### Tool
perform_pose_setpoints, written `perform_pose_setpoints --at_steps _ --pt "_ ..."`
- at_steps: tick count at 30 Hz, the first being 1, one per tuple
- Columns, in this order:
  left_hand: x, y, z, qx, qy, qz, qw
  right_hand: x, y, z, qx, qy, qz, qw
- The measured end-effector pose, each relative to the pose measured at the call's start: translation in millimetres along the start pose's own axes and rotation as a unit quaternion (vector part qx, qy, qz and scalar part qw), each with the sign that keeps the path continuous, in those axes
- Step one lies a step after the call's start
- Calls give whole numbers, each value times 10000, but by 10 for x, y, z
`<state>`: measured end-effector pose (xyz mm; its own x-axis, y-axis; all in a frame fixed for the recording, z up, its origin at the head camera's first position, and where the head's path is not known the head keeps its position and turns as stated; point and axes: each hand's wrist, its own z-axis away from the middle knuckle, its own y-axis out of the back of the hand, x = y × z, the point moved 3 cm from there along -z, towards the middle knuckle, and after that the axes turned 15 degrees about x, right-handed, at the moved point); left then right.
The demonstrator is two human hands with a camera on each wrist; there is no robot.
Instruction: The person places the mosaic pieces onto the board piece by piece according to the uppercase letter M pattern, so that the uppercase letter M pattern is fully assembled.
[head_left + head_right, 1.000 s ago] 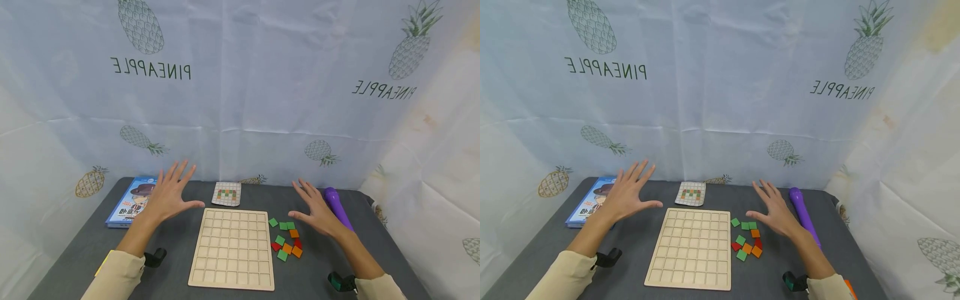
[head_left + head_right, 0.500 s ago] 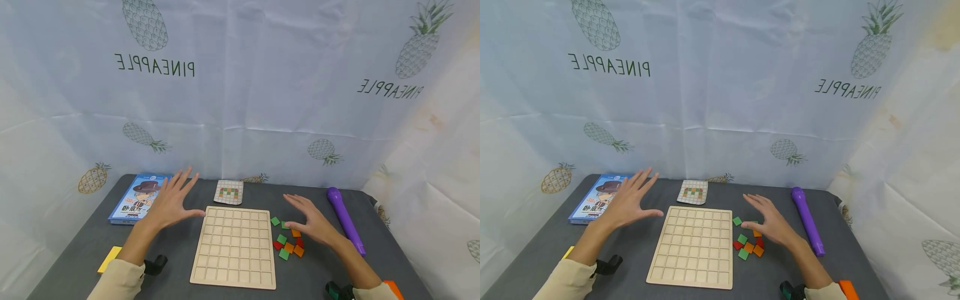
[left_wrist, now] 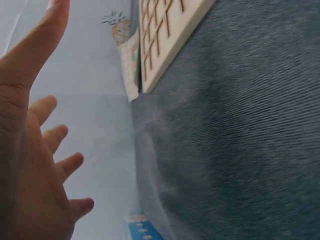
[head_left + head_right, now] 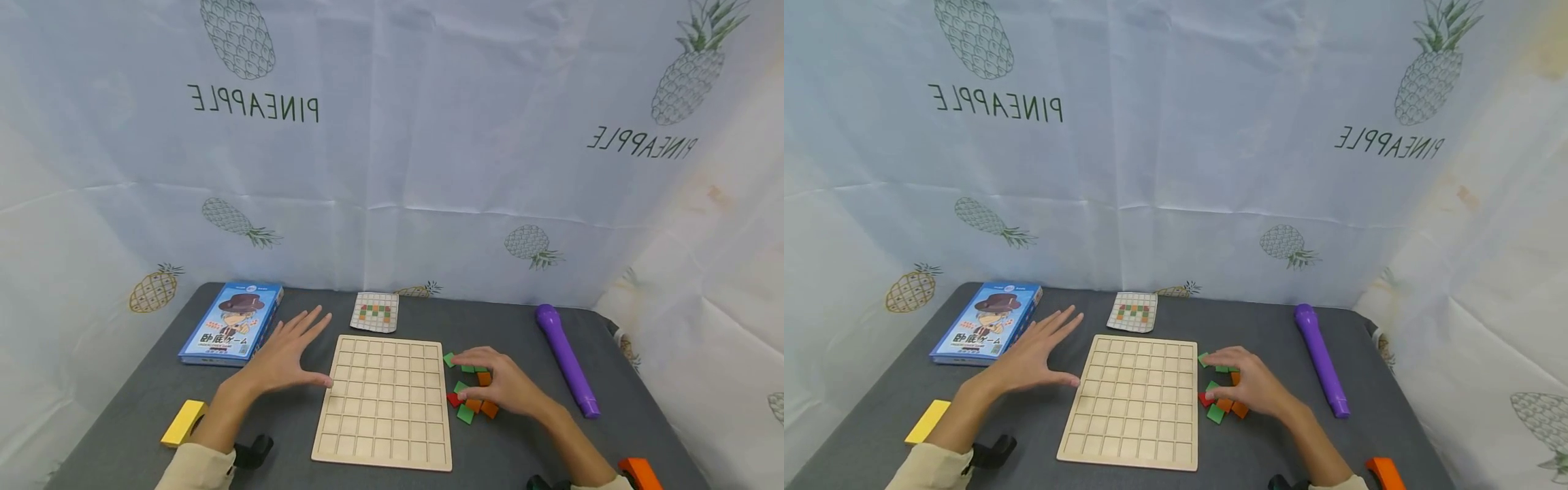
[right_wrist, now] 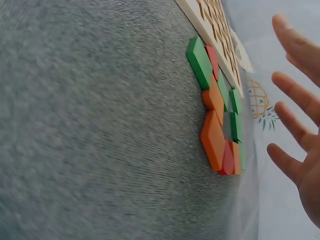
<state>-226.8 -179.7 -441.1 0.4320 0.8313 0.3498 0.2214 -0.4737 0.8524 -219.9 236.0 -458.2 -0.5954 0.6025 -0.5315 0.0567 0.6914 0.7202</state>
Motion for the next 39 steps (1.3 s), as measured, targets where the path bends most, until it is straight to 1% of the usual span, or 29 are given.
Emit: perform_pose_setpoints --at_steps 4,9,13,15,21,23,26,30,37,39 --pt "-6 -77 69 -179 -9 194 9997 14 -47 24 -227 -103 -158 9996" --pt "-6 -165 135 -571 111 444 9973 42 -101 62 -411 -211 -291 9985" --pt "3 -214 183 -890 216 682 9935 69 -134 98 -567 -372 -475 9966" --pt "5 -236 206 -1017 221 728 9919 81 -148 114 -632 -453 -522 9956" --pt "7 -271 256 -1381 284 1022 9847 102 -189 134 -734 -552 -457 9947" --pt "4 -271 266 -1471 320 1106 9824 105 -202 133 -731 -528 -474 9948" --pt "3 -264 274 -1562 328 1160 9803 111 -221 133 -702 -384 -451 9958" --pt "8 -262 278 -1663 296 1172 9786 124 -246 143 -704 -204 -356 9967" --pt "16 -281 280 -1795 316 1179 9762 120 -277 145 -708 -125 -387 9967" --pt "14 -290 284 -1820 332 1166 9758 108 -279 143 -678 -46 -392 9969"
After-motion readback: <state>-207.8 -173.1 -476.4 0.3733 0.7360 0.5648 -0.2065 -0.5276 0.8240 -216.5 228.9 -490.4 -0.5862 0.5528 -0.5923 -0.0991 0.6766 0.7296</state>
